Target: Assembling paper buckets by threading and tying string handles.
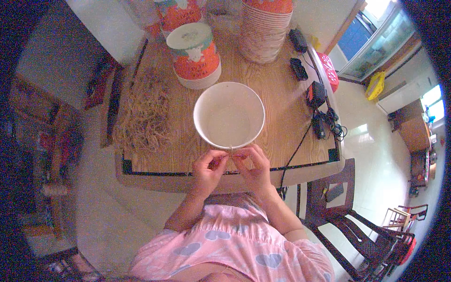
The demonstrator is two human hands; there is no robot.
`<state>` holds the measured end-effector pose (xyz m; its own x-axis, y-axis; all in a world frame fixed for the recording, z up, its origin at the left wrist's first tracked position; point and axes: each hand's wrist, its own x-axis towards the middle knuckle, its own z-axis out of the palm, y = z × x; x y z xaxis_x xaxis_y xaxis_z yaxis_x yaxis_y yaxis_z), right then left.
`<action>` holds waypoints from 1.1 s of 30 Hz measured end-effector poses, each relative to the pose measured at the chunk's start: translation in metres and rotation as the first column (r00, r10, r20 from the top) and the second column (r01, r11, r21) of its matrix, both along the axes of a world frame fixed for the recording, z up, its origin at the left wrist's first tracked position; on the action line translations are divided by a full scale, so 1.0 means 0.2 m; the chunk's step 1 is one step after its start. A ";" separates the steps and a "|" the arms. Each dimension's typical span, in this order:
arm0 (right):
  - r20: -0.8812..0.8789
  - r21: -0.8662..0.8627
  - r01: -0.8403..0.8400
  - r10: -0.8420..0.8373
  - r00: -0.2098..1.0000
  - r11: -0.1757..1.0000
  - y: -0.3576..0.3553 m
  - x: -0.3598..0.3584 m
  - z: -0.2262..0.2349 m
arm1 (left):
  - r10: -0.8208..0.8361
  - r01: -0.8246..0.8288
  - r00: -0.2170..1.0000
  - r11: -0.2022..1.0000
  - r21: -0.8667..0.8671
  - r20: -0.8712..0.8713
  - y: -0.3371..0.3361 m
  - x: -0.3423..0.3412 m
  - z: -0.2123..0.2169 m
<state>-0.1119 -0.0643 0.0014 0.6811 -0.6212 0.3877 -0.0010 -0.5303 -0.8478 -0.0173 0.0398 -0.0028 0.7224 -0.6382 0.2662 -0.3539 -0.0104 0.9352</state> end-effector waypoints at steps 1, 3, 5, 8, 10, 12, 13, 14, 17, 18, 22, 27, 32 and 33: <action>0.005 -0.006 -0.001 0.001 1.000 1.000 0.00 0.00 0.00 | 0.003 -0.003 1.000 1.000 -0.008 -0.015 0.00 0.00 -0.01; 0.032 0.058 0.000 -0.002 0.999 0.998 0.00 0.01 -0.01 | 0.007 -0.007 1.000 1.000 -0.016 -0.028 0.00 0.00 -0.02; 0.058 0.123 -0.001 -0.006 0.998 0.992 0.00 0.01 -0.01 | -0.018 0.016 0.983 1.000 -0.015 -0.182 0.00 0.00 -0.02; 0.055 0.124 -0.013 0.006 0.998 0.992 -0.01 0.00 -0.02 | -0.048 0.032 0.954 0.998 -0.059 -0.297 0.00 0.00 0.00; 0.062 0.089 -0.038 0.033 0.998 0.995 -0.01 0.01 0.00 | -0.059 0.042 0.952 0.997 -0.064 -0.301 0.00 0.00 -0.02; 0.049 0.068 -0.039 0.036 0.998 0.997 -0.01 0.01 0.00 | -0.071 0.052 0.950 0.996 -0.069 -0.305 0.00 0.00 -0.03; 0.036 0.047 -0.040 0.039 0.999 0.998 -0.01 0.01 0.00 | -0.076 0.055 0.947 0.996 -0.075 -0.312 0.00 0.00 -0.03; 0.037 0.047 -0.041 0.039 0.999 0.998 -0.01 0.01 0.00 | -0.081 0.058 0.944 0.995 -0.081 -0.319 0.00 0.00 -0.03; 0.033 0.035 -0.032 0.031 0.999 0.999 -0.01 0.01 0.01 | -0.085 0.063 0.942 0.995 -0.078 -0.323 0.00 0.00 -0.01; 0.034 0.044 -0.035 0.034 0.999 0.998 -0.01 0.01 0.01 | -0.085 0.063 0.943 0.995 -0.078 -0.323 0.00 0.00 -0.01; 0.037 0.115 -0.013 0.009 0.999 0.993 0.00 0.00 -0.01 | -0.083 0.060 0.946 0.995 -0.084 -0.312 0.00 0.00 -0.02; 0.044 0.082 -0.029 0.025 0.999 0.996 -0.01 0.01 -0.02 | -0.078 0.050 0.937 0.995 -0.088 -0.340 0.00 -0.01 -0.05; 0.018 0.042 -0.020 0.019 1.000 0.999 -0.01 0.00 0.00 | -0.050 0.007 0.934 0.993 -0.119 -0.355 0.01 0.00 -0.02; 0.004 -0.023 0.003 -0.003 1.000 1.000 -0.01 0.00 0.01 | -0.049 0.008 0.933 0.993 -0.118 -0.356 0.02 0.01 0.01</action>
<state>-0.1124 -0.0671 0.0028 0.6777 -0.6141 0.4045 0.0002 -0.5500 -0.8352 -0.0146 0.0437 -0.0014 0.7650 -0.6408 0.0651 0.0058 0.1079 0.9941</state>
